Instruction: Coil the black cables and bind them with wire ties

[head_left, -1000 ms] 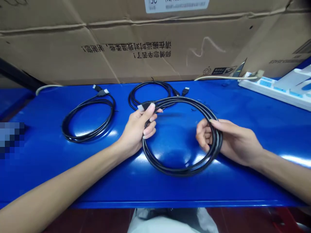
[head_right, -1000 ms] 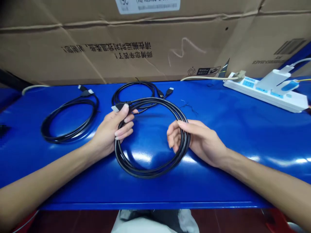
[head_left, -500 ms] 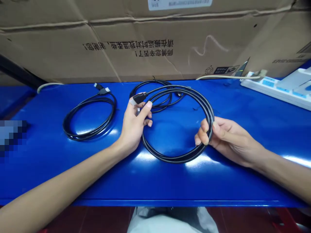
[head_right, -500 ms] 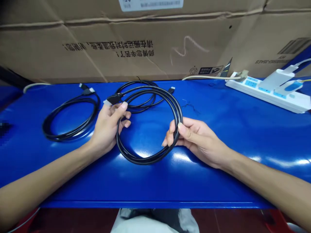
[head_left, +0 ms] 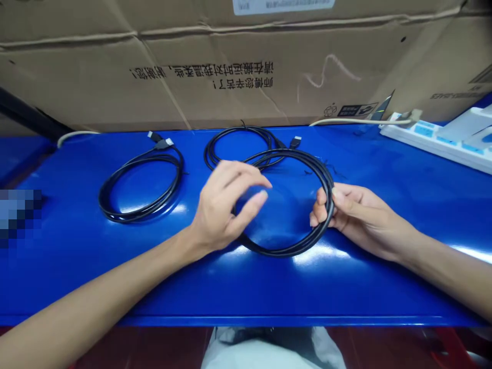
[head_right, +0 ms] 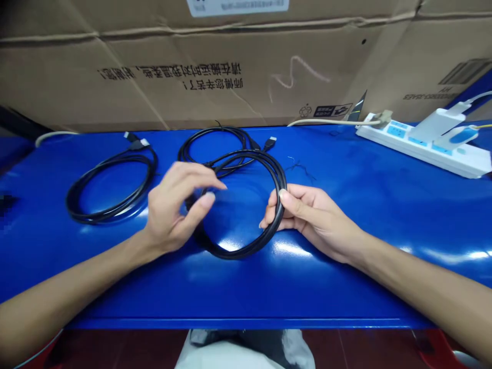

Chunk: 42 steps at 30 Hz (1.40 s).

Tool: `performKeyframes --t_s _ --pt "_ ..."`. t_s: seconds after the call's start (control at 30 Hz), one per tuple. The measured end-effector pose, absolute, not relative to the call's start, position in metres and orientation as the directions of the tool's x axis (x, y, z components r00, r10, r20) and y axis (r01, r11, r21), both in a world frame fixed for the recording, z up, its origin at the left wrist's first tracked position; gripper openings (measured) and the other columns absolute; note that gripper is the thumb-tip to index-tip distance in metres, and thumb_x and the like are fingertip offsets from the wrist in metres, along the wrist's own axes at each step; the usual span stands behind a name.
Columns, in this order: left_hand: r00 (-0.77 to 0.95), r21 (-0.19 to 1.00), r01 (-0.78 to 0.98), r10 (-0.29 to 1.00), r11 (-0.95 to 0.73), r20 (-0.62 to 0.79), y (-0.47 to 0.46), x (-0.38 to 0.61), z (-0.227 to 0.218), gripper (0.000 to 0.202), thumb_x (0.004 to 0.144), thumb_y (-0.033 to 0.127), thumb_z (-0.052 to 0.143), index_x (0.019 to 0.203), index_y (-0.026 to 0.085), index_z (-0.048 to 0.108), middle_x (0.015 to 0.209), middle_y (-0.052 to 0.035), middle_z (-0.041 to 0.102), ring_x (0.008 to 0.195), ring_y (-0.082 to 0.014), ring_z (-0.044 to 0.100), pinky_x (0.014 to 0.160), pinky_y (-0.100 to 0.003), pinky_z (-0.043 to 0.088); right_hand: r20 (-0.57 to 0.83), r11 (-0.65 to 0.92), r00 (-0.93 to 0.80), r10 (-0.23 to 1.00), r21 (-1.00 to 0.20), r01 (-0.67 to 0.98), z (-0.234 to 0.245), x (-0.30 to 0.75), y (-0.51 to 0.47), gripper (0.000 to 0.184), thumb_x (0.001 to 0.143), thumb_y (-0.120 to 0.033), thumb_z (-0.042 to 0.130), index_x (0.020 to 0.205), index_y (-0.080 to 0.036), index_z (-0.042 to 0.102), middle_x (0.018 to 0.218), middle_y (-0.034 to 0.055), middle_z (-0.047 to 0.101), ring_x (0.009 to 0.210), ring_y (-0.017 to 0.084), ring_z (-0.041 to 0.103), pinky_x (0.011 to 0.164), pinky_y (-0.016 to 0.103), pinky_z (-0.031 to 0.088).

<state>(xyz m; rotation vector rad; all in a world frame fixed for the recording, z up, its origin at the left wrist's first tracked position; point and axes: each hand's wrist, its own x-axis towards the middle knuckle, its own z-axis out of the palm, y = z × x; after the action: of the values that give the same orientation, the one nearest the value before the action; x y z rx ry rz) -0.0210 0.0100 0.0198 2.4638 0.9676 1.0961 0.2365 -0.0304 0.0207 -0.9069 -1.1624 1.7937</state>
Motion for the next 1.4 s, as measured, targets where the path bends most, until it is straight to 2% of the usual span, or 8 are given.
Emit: performKeyframes --t_s 0.07,0.17,0.5,0.63,0.8,1.1,1.27,1.4 --pt "0.824 0.449 0.286 0.456 -0.846 0.335 0.003 -0.019 0.023 0.030 0.088 0.045 0.060 0.103 0.020 0.066 0.093 -0.0089 0.065 0.091 -0.0241 0.058 0.084 -0.035 0.042 -0.166 -0.275 -0.393 0.905 -0.931 -0.240 0.021 0.238 -0.029 0.020 0.093 -0.037 0.060 0.089 -0.019 0.067 0.081 0.0030 0.070 0.077 0.016 0.069 0.075 0.030 0.058" --pt "0.948 0.433 0.222 0.297 -0.874 0.113 -0.004 -0.013 0.020 0.036 0.091 0.053 0.052 0.087 0.019 0.064 0.077 -0.0063 0.060 0.070 -0.0184 0.051 0.064 -0.030 0.036 -0.196 -0.274 -0.329 0.924 -0.938 -0.212 0.022 0.239 -0.028 0.021 0.090 -0.038 0.064 0.084 -0.018 0.066 0.078 0.0025 0.069 0.072 0.015 0.068 0.071 0.028 0.058" --pt "0.853 0.538 0.436 0.522 -0.722 0.009 -0.022 -0.009 0.019 0.029 0.101 0.038 0.037 0.078 0.020 0.043 0.058 0.0040 0.039 0.049 -0.0111 0.027 0.052 -0.028 0.014 -0.133 -0.176 -0.265 0.955 -0.974 -0.145 0.026 0.241 -0.020 0.027 0.094 -0.041 0.056 0.091 -0.019 0.071 0.086 0.0052 0.074 0.080 0.018 0.071 0.077 0.033 0.059" --pt "0.727 0.559 0.530 0.681 -0.638 0.089 -0.029 -0.007 0.024 0.027 0.100 0.037 0.039 0.079 0.021 0.040 0.055 0.0053 0.034 0.048 -0.0110 0.028 0.052 -0.027 0.012 0.085 0.088 -0.028 0.996 -0.982 0.167 0.025 0.252 -0.010 0.026 0.093 -0.042 0.058 0.094 -0.020 0.072 0.086 0.0046 0.075 0.079 0.019 0.071 0.077 0.034 0.058" --pt "0.598 0.562 0.633 0.797 -0.533 0.082 -0.024 -0.008 0.029 0.031 0.101 0.039 0.035 0.076 0.021 0.035 0.054 0.0059 0.033 0.046 -0.0106 0.027 0.051 -0.027 0.014 0.443 0.368 -0.194 0.875 -0.348 0.862 0.020 0.272 0.004 0.027 0.094 -0.033 0.055 0.116 -0.024 0.068 0.117 0.0072 0.071 0.105 0.026 0.066 0.087 0.040 0.051" --pt "0.686 0.262 0.704 0.728 -0.660 -0.009 -0.019 -0.017 0.024 0.028 0.103 0.037 0.027 0.088 0.020 0.045 0.061 0.0024 0.053 0.049 -0.0140 0.046 0.051 -0.028 0.017 0.293 0.452 -0.379 0.878 -0.249 0.856 0.011 0.275 0.014 0.020 0.094 -0.032 0.054 0.096 -0.020 0.069 0.101 0.0071 0.070 0.081 0.021 0.066 0.072 0.035 0.051" --pt "0.728 -0.005 0.685 0.684 -0.729 0.039 -0.017 -0.015 0.025 0.030 0.103 0.034 0.029 0.087 0.019 0.048 0.068 -0.0010 0.061 0.058 -0.0181 0.060 0.049 -0.027 0.019 0.310 0.432 -0.356 0.882 -0.225 0.873 0.018 0.277 0.013 0.026 0.098 -0.032 0.046 0.099 -0.019 0.068 0.103 0.0082 0.071 0.093 0.025 0.067 0.080 0.038 0.051" --pt "0.704 -0.012 0.710 0.709 -0.704 0.020 -0.017 -0.017 0.027 0.030 0.102 0.040 0.033 0.088 0.019 0.049 0.068 -0.0001 0.062 0.056 -0.0192 0.061 0.047 -0.027 0.021 0.227 0.471 -0.423 0.877 -0.235 0.850 0.024 0.279 0.013 0.024 0.094 -0.035 0.051 0.106 -0.022 0.067 0.105 0.0061 0.071 0.094 0.026 0.067 0.081 0.039 0.051"
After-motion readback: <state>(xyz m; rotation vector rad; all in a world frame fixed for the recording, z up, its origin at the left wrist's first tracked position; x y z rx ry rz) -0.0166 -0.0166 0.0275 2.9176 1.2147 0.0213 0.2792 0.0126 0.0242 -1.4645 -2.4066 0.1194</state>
